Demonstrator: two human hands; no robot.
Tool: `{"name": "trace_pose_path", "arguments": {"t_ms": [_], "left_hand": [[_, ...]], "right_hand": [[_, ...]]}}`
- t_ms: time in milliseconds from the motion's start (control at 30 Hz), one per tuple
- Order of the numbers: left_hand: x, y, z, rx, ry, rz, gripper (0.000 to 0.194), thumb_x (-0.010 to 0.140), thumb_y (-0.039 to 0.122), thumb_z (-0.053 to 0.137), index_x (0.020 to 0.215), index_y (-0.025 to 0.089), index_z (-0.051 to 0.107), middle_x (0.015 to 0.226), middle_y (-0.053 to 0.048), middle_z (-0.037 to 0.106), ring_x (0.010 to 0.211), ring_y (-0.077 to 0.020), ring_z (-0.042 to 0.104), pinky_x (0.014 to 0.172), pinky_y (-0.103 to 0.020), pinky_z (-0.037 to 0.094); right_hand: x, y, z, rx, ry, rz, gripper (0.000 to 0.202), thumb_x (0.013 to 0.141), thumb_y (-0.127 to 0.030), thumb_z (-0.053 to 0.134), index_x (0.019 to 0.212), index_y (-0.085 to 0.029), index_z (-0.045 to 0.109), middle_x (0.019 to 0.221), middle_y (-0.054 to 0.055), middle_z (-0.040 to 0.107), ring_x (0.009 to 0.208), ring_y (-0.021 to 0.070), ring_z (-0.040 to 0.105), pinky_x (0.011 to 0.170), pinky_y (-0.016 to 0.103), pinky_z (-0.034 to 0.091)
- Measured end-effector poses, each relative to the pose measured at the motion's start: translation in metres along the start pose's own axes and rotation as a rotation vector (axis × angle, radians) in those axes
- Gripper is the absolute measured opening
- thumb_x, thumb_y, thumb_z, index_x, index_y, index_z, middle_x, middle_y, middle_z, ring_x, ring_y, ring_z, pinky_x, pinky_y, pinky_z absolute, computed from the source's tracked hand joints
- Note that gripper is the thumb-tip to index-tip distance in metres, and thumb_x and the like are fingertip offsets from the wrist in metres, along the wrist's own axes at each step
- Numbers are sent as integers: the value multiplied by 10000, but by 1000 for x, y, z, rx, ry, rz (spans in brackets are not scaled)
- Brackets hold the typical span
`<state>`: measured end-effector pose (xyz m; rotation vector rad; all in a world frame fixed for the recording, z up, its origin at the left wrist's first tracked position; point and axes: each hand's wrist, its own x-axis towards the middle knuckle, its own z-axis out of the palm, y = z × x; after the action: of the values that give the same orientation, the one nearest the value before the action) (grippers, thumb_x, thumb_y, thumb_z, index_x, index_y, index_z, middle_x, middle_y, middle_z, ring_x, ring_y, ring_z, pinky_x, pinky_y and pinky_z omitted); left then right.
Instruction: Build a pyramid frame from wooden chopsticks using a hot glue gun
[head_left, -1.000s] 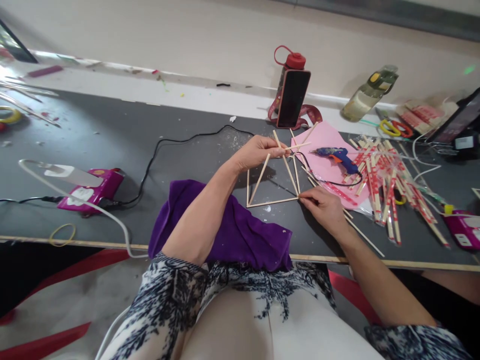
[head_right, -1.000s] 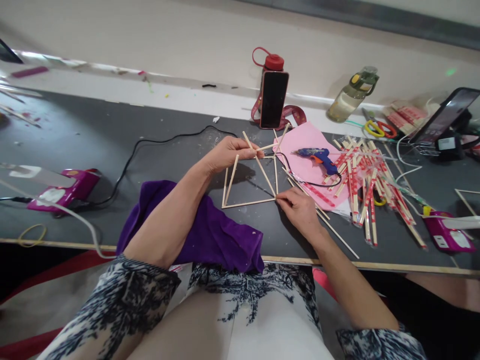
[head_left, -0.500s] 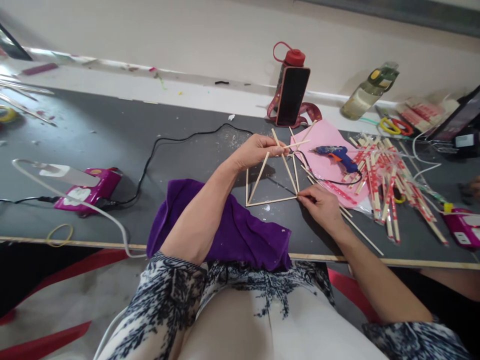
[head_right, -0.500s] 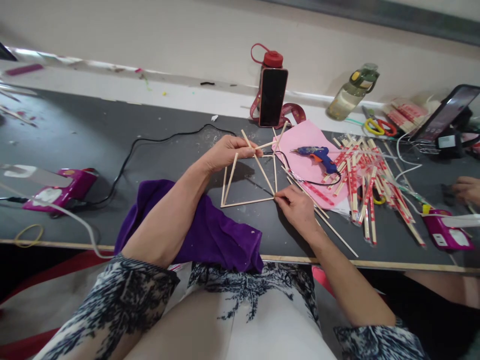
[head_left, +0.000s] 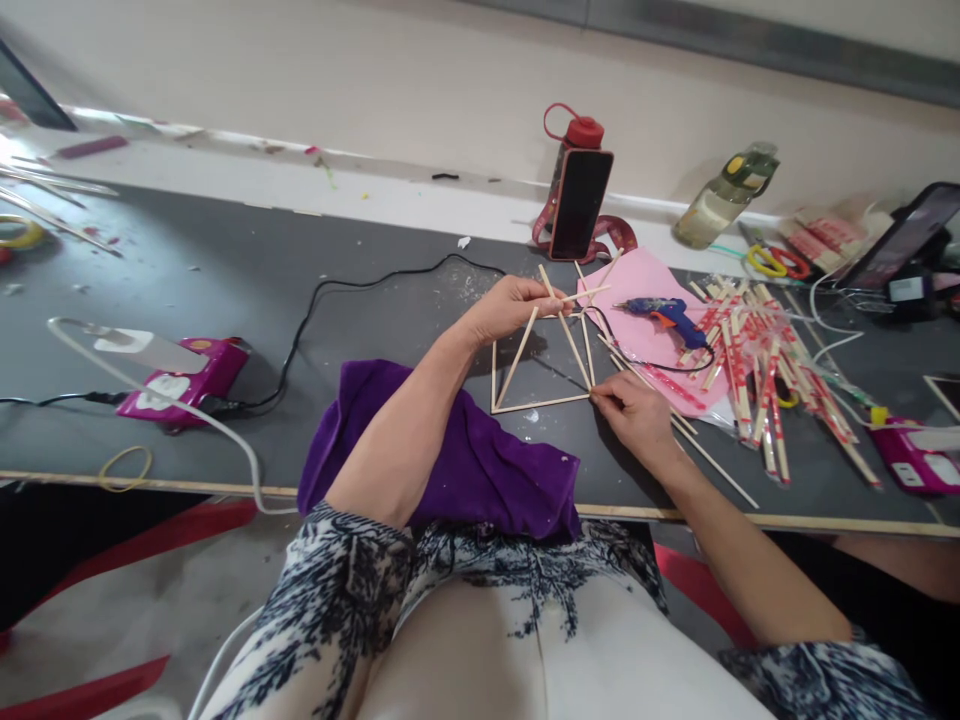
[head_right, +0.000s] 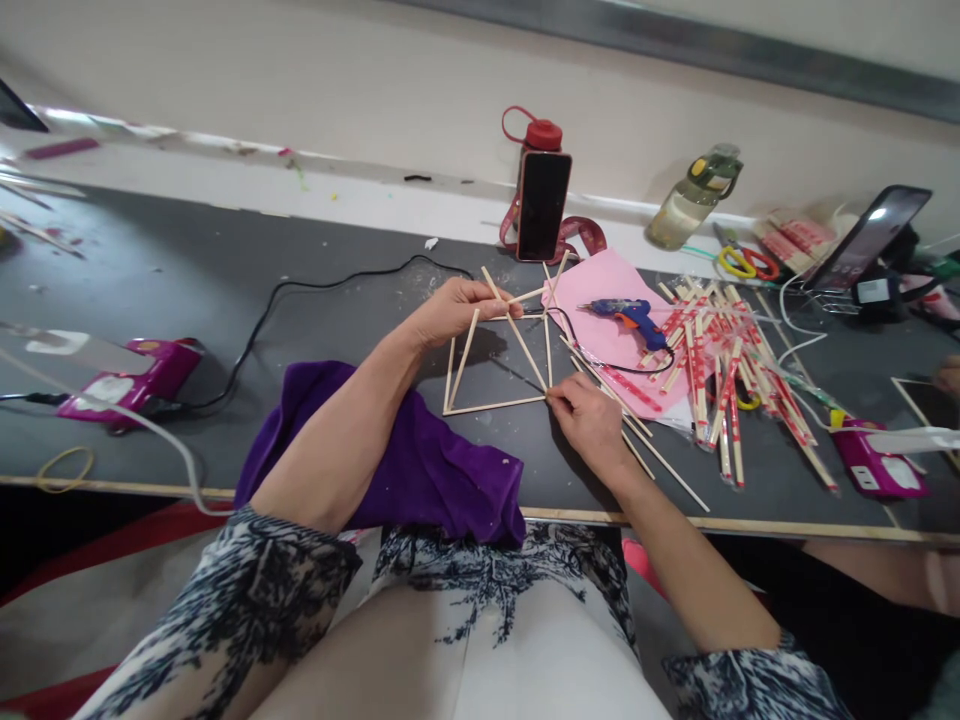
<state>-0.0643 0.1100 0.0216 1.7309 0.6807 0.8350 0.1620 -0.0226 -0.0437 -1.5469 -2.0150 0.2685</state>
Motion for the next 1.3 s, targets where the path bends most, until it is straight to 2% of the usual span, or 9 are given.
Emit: {"name": "trace_pose_path", "arguments": {"t_ms": [300,700,1000,1300], "left_hand": [[2,-6,-1,-39,14,-12,396,732,459,661,930,126,743,933,-77,714,876,-167,626,848,-272,444],[0,-4,-1,-58,9,-36,360,731,421,671,929,130,746,927,-77,713,850,-154,612,841,-270,443],[1,-7,-1,-59,15,-37,373,714,464,673,878,138,750,938,-78,711,873,-169,614,835,-277,441],[1,-8,-1,3,5,-14,352,764,427,620,901,124,738,965,-77,706,880,-152,606,827,-254,423]], "right_hand": [[-5,-5,-5,120,90,10,211,885,-286,515,960,-208,696,865,48,684,792,167,634,724,301,491],[-1,-1,1,9,30,7,176,859,-312,546,888,-215,690,841,39,662,772,172,626,721,307,478],[0,1,1,-1,20,-9,174,860,-311,537,884,-226,688,845,46,660,769,177,614,685,307,462],[0,3,2,-33,-1,-9,170,865,-297,539,880,-216,686,851,44,655,773,170,611,684,291,455]]}}
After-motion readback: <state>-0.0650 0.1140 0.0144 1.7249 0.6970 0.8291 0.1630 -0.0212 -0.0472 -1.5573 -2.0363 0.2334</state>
